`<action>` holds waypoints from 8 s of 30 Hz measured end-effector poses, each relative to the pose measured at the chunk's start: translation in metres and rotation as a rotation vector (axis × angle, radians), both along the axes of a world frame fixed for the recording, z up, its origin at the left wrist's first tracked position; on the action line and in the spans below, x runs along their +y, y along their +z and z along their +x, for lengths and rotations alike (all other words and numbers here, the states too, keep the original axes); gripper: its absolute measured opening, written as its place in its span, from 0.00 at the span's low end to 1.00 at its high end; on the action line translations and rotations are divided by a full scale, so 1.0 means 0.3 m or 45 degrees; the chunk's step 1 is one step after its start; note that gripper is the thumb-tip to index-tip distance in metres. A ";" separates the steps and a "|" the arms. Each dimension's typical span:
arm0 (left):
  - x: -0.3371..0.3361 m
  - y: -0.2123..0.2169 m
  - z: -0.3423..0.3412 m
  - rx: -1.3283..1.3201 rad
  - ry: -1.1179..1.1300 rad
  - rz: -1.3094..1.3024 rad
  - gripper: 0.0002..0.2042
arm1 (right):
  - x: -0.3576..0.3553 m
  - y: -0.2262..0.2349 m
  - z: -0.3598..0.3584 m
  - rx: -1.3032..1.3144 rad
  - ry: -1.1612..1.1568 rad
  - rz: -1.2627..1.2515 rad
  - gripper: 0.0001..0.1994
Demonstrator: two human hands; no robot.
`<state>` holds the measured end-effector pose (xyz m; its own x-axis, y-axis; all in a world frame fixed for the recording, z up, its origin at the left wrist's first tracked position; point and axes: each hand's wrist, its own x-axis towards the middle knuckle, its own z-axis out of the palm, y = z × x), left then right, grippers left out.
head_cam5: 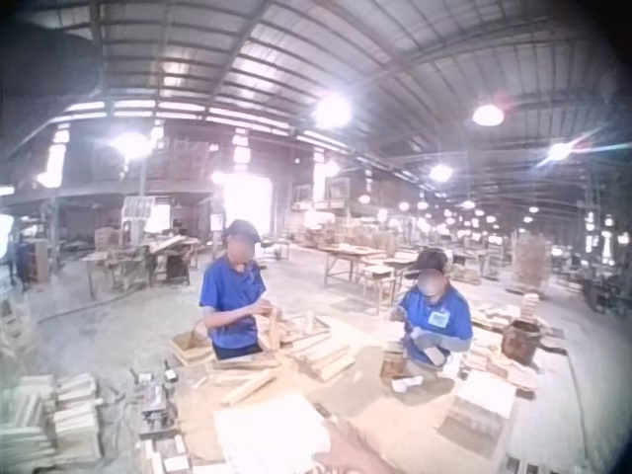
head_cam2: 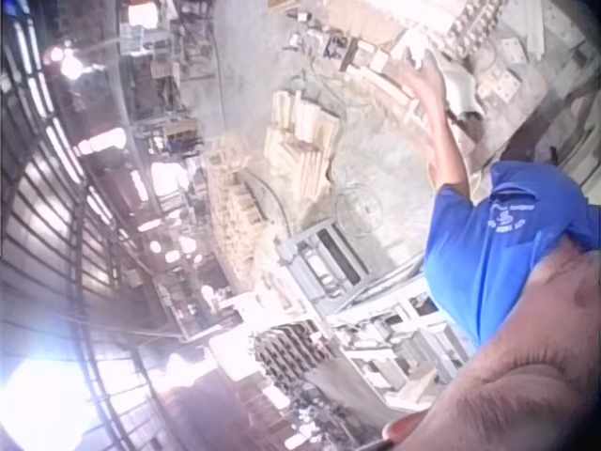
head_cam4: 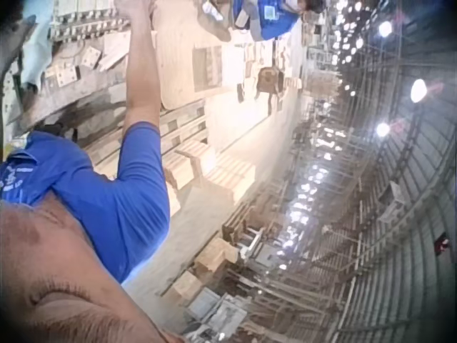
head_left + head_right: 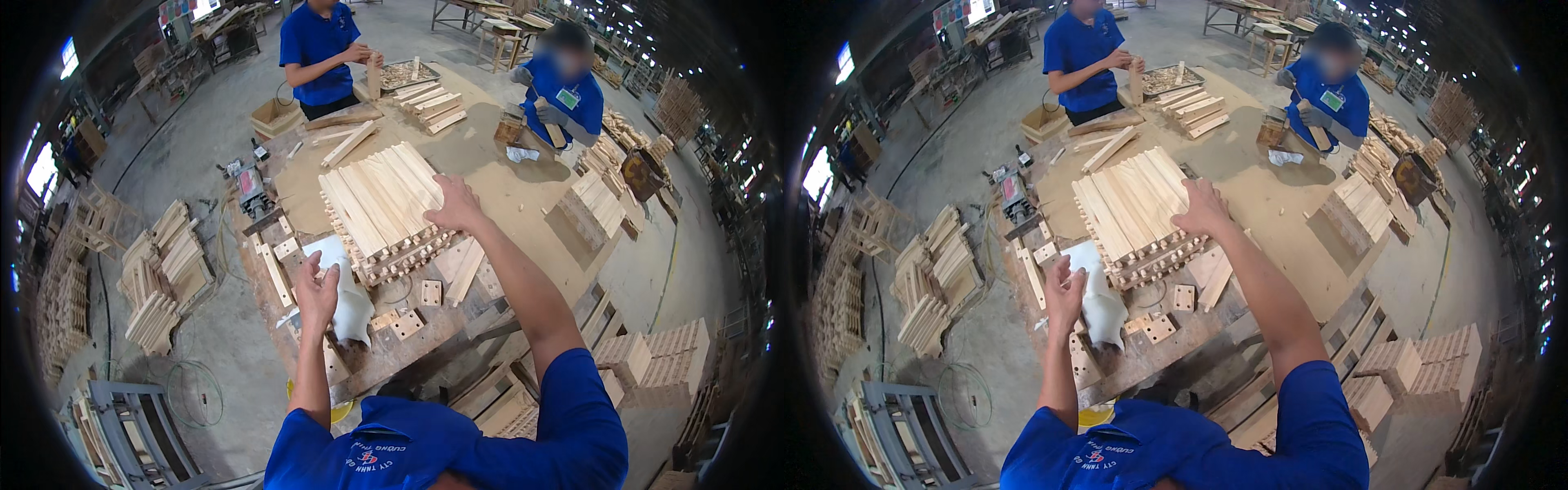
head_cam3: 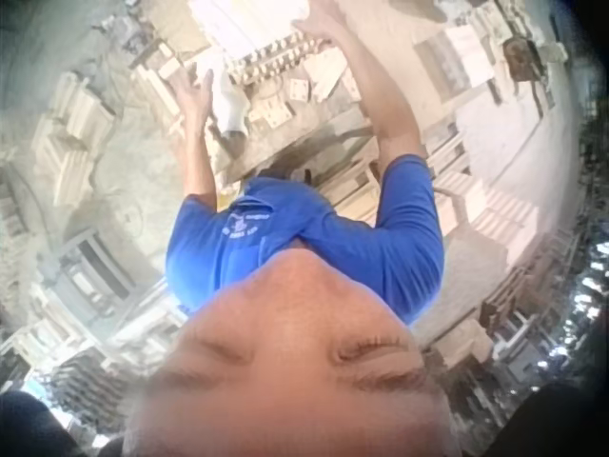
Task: The person repeatedly picks up small wooden planks from a table and stacks them onto a nearby metal rack. The camera moves frequently, showing other workers in the background also handling wood.
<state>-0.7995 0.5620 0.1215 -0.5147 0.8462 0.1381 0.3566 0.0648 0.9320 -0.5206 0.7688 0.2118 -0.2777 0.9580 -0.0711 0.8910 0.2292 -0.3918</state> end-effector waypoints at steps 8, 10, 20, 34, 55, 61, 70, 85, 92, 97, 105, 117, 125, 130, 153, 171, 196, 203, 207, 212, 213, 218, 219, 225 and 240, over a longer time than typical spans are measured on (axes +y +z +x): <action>0.117 0.046 0.050 0.088 -0.011 0.030 0.25 | 0.121 -0.052 0.003 0.031 0.146 -0.124 0.55; 0.165 0.058 0.067 0.193 -0.014 0.123 0.25 | 0.129 -0.052 -0.002 0.092 0.185 -0.140 0.56; 0.399 0.129 0.203 0.872 -0.201 0.052 0.27 | 0.139 -0.083 0.029 0.145 0.257 -0.241 0.60; 0.408 0.109 0.210 0.933 -0.346 -0.068 0.26 | 0.126 -0.042 -0.021 -0.088 0.130 -0.220 0.59; 0.419 0.104 0.225 0.983 -0.347 -0.086 0.25 | 0.116 -0.063 -0.034 -0.300 0.016 0.017 0.52; 0.410 0.122 0.220 0.975 -0.382 -0.127 0.25 | 0.114 -0.047 -0.039 -0.300 -0.005 -0.008 0.52; 0.420 0.113 0.225 0.992 -0.387 -0.167 0.26 | 0.078 -0.041 0.083 -0.077 -0.063 -0.006 0.53; 0.352 0.122 0.629 0.722 -0.952 0.540 0.23 | -1.418 -0.332 0.816 0.396 -1.242 0.396 0.49; 0.093 0.061 1.186 0.783 -1.517 0.403 0.24 | -2.438 -0.243 1.014 0.046 -2.209 0.079 0.49; -0.199 0.041 1.497 0.806 -1.995 0.380 0.22 | -2.975 -0.251 1.138 -0.289 -2.433 -0.085 0.49; -0.526 -0.042 1.745 1.150 -2.346 0.465 0.21 | -3.342 -0.397 1.322 -0.209 -2.425 -0.153 0.49; -0.725 -0.083 1.896 1.280 -2.466 0.440 0.22 | -3.453 -0.483 1.394 -0.052 -2.273 -0.216 0.52; -0.902 -0.087 2.046 1.249 -2.665 0.373 0.22 | -3.461 -0.495 1.418 0.022 -2.305 -0.237 0.57; -1.050 -0.105 2.124 1.178 -2.857 0.356 0.23 | -3.462 -0.466 1.434 0.095 -2.321 -0.329 0.57; -0.832 -0.247 1.867 1.292 -2.681 0.048 0.26 | -3.372 -0.415 1.446 -0.067 -2.378 -0.297 0.60; -0.298 0.081 0.787 0.489 -0.954 0.170 0.16 | -1.418 -0.499 0.915 1.204 -0.853 0.233 0.41; 0.162 -0.004 0.082 0.051 -0.048 0.121 0.20 | -0.210 -0.181 -0.091 0.342 0.280 0.223 0.44; 0.224 -0.009 0.144 0.128 -0.018 0.101 0.22 | -0.250 -0.134 -0.117 0.267 0.245 0.085 0.51; 0.242 -0.009 0.156 0.183 -0.035 0.114 0.24 | -0.254 -0.145 -0.142 0.309 0.193 0.116 0.54; 0.244 -0.007 0.161 0.209 -0.021 0.118 0.26 | -0.232 -0.166 -0.133 0.356 0.224 0.147 0.53; 0.246 -0.005 0.162 0.213 -0.023 0.130 0.26 | -0.226 -0.160 -0.125 0.368 0.246 0.132 0.53; 0.244 0.010 0.160 0.206 -0.023 0.099 0.25 | -0.212 -0.160 -0.127 0.321 0.239 0.185 0.50; 0.243 0.015 0.158 0.215 -0.025 0.090 0.25 | -0.204 -0.162 -0.116 0.309 0.237 0.189 0.50; 0.240 0.033 0.167 0.195 -0.072 0.049 0.25 | -0.131 -0.121 -0.039 0.199 0.247 0.151 0.51; 0.236 0.032 0.167 0.187 -0.043 0.097 0.26 | -0.052 -0.039 -0.275 -0.307 0.024 -0.056 0.59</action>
